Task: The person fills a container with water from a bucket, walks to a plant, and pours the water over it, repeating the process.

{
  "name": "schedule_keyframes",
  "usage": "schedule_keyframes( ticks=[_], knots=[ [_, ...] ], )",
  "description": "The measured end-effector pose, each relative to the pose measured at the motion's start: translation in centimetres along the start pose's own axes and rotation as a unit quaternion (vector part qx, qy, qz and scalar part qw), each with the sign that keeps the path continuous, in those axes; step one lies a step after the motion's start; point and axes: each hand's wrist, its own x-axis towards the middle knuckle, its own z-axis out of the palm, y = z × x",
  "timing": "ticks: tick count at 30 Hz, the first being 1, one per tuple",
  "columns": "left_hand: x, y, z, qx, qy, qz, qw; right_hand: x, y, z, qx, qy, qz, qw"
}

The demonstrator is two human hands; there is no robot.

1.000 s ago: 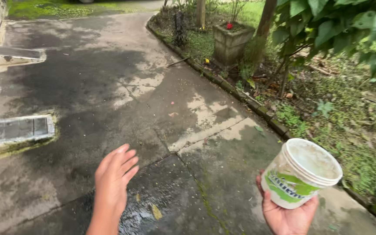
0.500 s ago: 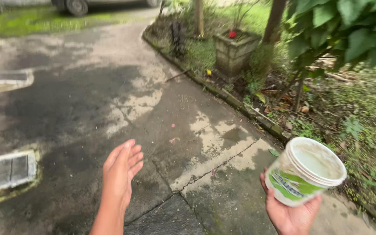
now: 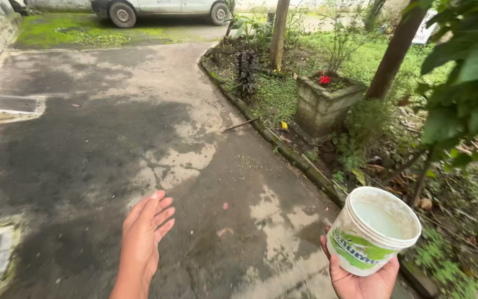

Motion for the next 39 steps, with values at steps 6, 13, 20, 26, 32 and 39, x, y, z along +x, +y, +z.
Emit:
schedule_keyframes(
  ticks=[6,13,20,26,32,39],
  knots=[
    [20.2,-0.2,4.4,-0.009,-0.058,0.040,0.997,15.9,6.1,-3.2,-0.149,0.087,-0.056,0.983],
    [38.7,3.5,11.0,0.041,-0.067,-0.001,0.997,35.9,11.0,-6.6,0.005,0.016,0.035,0.999],
    [60.0,6.4,14.9,0.012,-0.056,0.012,0.998,58.9,21.6,-8.0,0.059,-0.057,0.011,0.997],
    [78.1,10.4,19.3,-0.005,-0.054,0.017,0.998,79.0,28.9,-7.2,-0.190,0.163,-0.091,0.964],
    [95.5,12.8,19.6,-0.058,-0.024,0.012,0.998,96.1,36.1,-7.4,0.006,-0.056,0.042,0.998],
    [122.1,13.0,20.1,-0.042,-0.057,-0.009,0.997,115.1,47.7,-9.9,-0.273,0.024,-0.274,0.922]
  ],
)
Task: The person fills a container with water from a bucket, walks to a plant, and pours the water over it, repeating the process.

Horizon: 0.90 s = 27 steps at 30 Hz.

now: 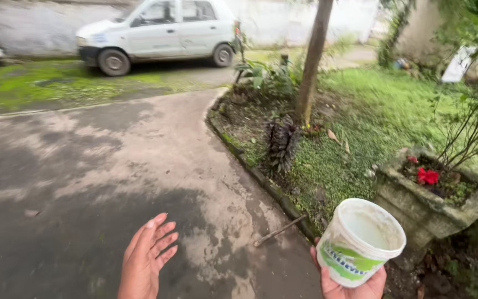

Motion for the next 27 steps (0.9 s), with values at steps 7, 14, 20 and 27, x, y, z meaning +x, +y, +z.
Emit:
schedule_keyframes(
  ticks=[7,14,20,27],
  knots=[
    [25.2,1.9,2.8,0.064,-0.104,-0.072,0.990,10.5,12.0,6.3,0.210,-0.091,0.006,0.974],
    [48.0,-1.3,5.3,0.122,-0.135,-0.174,0.968,21.6,26.7,8.6,-0.073,0.076,-0.038,0.994],
    [64.2,-0.3,11.2,0.152,-0.129,-0.201,0.959,35.7,37.8,8.8,0.026,0.123,0.036,0.991],
    [77.5,0.4,15.3,0.152,-0.122,-0.199,0.961,46.6,49.1,9.0,0.301,-0.031,0.081,0.950]
  ],
)
